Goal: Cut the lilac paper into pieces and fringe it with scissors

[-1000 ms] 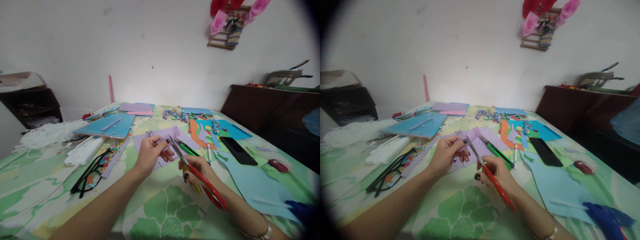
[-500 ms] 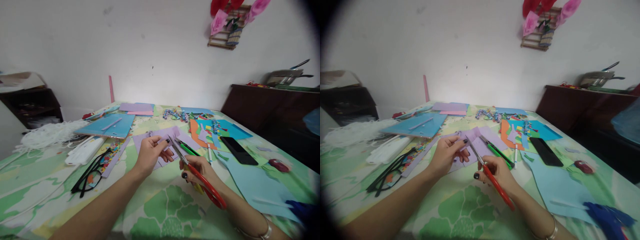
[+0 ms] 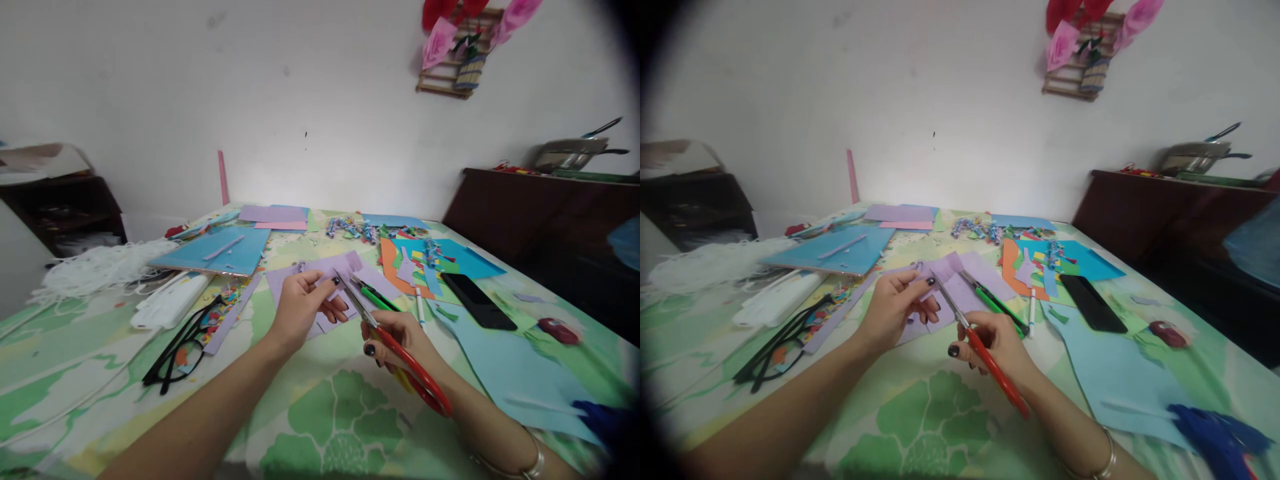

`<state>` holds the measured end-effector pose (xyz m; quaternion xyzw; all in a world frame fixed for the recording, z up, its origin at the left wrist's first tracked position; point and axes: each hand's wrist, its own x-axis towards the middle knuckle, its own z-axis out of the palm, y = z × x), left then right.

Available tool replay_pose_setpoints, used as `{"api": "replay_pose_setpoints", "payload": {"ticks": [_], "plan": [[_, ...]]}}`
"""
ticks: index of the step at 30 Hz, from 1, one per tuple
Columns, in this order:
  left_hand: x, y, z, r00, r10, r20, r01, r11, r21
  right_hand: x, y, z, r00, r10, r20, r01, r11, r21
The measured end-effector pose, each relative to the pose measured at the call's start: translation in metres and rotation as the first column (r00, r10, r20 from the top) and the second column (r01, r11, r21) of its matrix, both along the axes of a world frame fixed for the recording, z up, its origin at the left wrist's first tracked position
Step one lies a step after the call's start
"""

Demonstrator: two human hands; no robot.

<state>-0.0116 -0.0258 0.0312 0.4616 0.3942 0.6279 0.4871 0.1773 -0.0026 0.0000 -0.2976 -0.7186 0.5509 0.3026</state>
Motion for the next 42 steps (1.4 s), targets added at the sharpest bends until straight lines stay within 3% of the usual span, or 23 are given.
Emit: {"api": "replay_pose_setpoints", "payload": {"ticks": [42], "plan": [[0.0014,0.0004,0.0003,1.0,0.012,-0.022,-0.012,1.0,-0.015,-0.0006,0.0019,-0.0039,1.0,-0.006,-0.019,0.005,0.999,-0.036]]}}
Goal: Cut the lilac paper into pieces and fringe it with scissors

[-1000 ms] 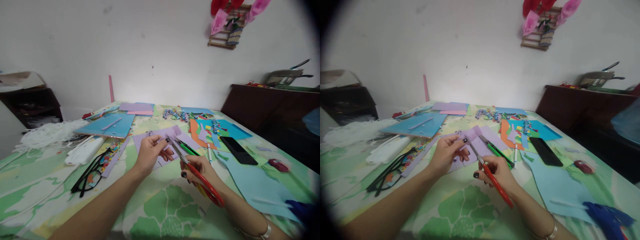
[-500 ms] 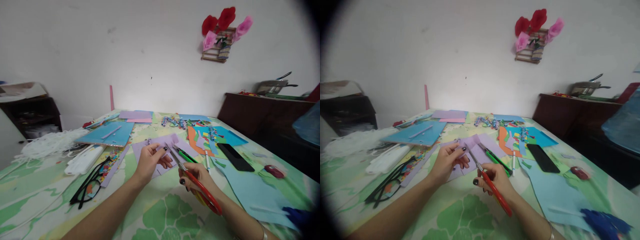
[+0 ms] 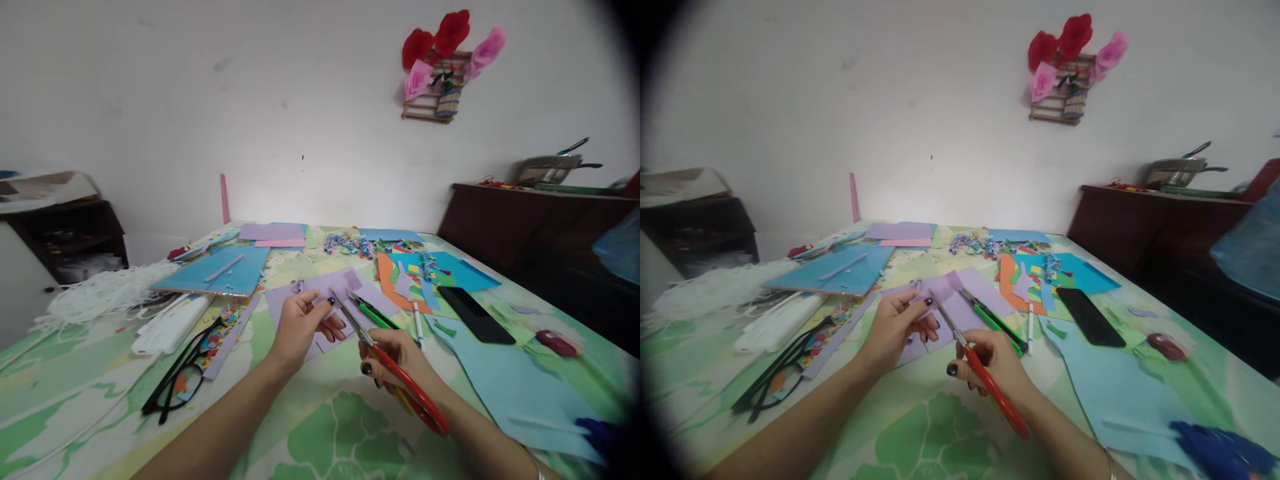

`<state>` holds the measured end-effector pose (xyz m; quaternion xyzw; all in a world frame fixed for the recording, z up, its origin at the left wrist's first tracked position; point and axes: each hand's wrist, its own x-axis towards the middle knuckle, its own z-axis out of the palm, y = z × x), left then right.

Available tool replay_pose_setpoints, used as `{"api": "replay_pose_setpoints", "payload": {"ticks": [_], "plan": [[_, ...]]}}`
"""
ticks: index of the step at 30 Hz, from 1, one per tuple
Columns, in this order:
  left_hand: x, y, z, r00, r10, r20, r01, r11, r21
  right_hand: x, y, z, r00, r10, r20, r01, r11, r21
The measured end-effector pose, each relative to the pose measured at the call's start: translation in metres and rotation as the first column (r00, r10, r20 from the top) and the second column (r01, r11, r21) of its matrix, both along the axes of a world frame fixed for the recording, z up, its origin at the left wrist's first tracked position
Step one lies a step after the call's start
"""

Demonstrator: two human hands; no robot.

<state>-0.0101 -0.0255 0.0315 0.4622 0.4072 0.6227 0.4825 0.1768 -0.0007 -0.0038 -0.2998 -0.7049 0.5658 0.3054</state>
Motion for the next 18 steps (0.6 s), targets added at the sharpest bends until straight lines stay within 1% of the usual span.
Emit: {"api": "replay_pose_setpoints", "payload": {"ticks": [7,11,18], "plan": [[0.0007,-0.0016,0.0015,1.0,-0.016,0.027,0.016,1.0,0.007,-0.0005,-0.0015,0.0035,1.0,-0.016,0.004,0.016,1.0,-0.002],[0.001,-0.0025,0.0026,1.0,-0.018,0.017,0.018,1.0,0.011,-0.0013,-0.0015,0.0034,0.999,-0.032,0.001,0.032,0.999,-0.009],[0.0009,-0.0019,0.0017,1.0,-0.009,0.018,0.009,1.0,0.015,-0.0003,-0.0007,0.0023,1.0,-0.027,0.009,0.027,0.999,0.022]]}}
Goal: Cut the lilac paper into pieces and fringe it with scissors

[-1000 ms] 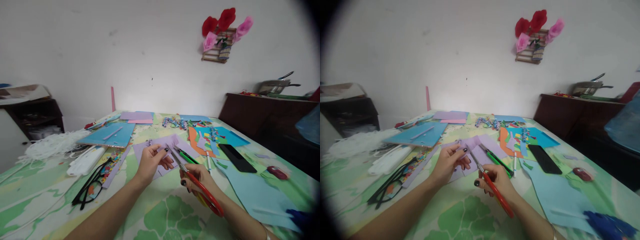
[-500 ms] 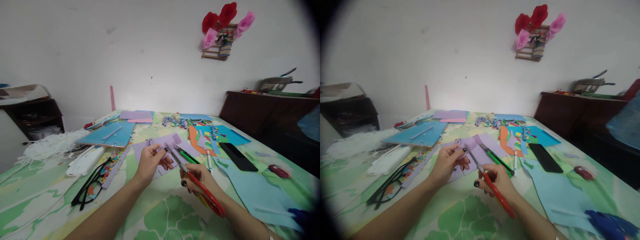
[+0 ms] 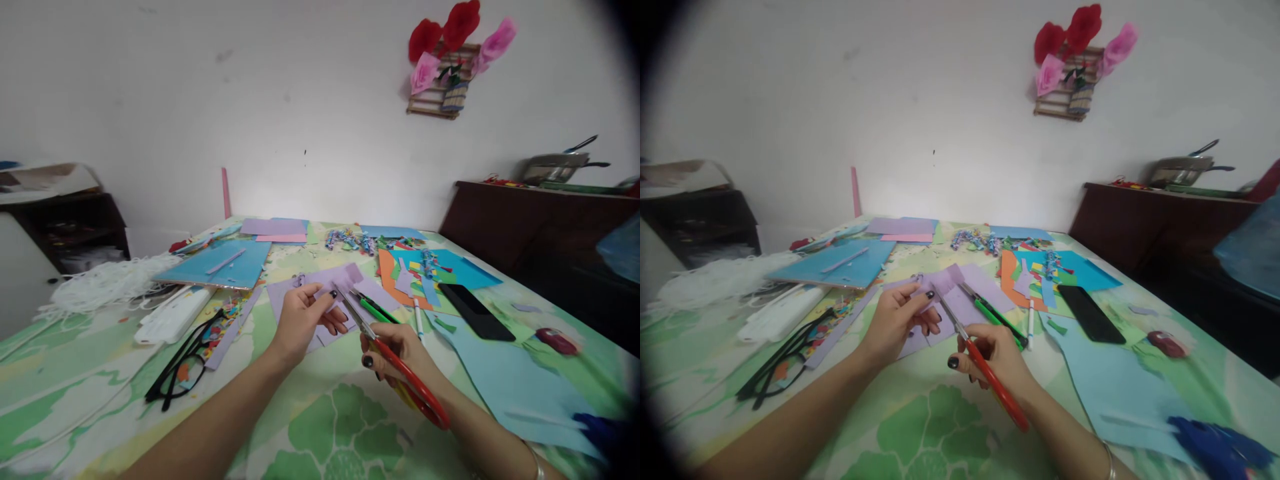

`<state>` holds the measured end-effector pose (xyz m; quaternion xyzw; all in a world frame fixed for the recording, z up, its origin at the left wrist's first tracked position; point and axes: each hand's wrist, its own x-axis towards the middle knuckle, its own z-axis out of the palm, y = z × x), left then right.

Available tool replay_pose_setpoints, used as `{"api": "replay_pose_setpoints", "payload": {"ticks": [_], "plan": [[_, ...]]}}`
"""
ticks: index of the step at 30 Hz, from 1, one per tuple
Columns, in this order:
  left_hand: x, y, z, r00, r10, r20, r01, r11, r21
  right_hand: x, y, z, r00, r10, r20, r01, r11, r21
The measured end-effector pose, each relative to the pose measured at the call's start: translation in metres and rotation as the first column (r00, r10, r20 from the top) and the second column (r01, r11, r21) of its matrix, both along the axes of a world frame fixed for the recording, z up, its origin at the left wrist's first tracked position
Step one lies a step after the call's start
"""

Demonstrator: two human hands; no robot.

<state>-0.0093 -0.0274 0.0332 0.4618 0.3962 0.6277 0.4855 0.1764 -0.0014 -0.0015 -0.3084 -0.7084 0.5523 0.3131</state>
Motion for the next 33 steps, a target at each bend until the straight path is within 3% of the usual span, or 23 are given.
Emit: {"api": "replay_pose_setpoints", "payload": {"ticks": [16,33], "plan": [[0.0013,-0.0005,-0.0005,1.0,0.013,-0.01,-0.013,1.0,-0.019,0.0032,-0.0016,0.0055,0.993,0.12,-0.019,-0.119,0.992,0.049],[0.0008,-0.0008,-0.0006,1.0,0.011,0.004,-0.011,1.0,-0.02,0.0005,-0.0039,0.007,0.998,0.062,-0.007,-0.062,0.998,0.023]]}}
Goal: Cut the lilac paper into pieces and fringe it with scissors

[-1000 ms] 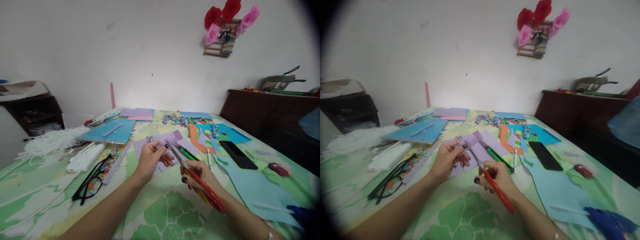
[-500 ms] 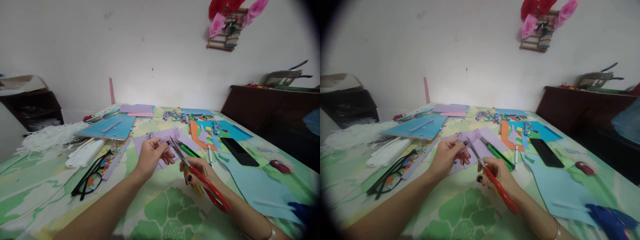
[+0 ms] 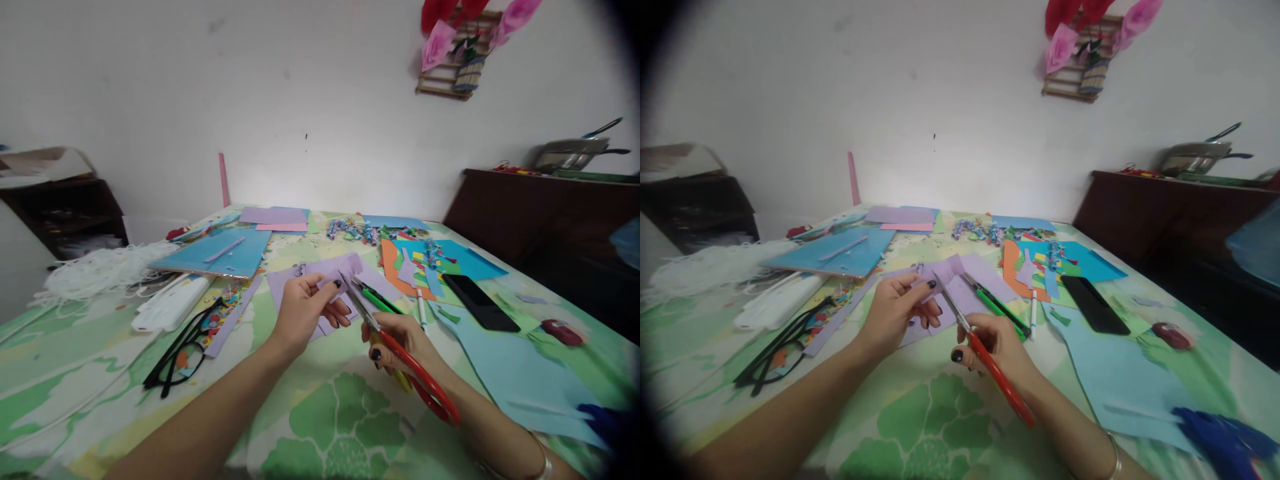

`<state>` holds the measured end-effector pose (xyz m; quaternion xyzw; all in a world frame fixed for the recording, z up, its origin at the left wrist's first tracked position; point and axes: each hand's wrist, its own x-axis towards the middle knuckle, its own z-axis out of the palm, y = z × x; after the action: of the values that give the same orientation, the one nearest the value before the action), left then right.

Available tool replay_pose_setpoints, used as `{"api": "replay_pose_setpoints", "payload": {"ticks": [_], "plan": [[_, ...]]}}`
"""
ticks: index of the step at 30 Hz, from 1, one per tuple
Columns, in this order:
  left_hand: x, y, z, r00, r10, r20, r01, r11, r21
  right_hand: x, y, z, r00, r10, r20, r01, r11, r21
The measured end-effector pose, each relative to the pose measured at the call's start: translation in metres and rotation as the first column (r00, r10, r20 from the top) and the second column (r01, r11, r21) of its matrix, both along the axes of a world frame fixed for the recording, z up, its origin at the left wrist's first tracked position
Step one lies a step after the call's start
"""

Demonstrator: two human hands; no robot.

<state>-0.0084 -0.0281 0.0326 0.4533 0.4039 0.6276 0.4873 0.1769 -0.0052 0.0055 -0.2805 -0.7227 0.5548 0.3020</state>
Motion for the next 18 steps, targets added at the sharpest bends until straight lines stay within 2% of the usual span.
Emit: {"api": "replay_pose_setpoints", "payload": {"ticks": [9,18], "plan": [[-0.0002,0.0013,-0.0012,1.0,-0.011,0.022,0.01,1.0,0.01,-0.001,-0.0023,-0.0017,0.998,-0.058,0.023,0.057,0.998,0.019],[-0.0002,0.0014,-0.0008,0.999,-0.02,0.035,0.019,1.0,0.023,0.0006,0.0003,-0.0025,0.998,-0.056,0.037,0.056,0.998,0.0]]}}
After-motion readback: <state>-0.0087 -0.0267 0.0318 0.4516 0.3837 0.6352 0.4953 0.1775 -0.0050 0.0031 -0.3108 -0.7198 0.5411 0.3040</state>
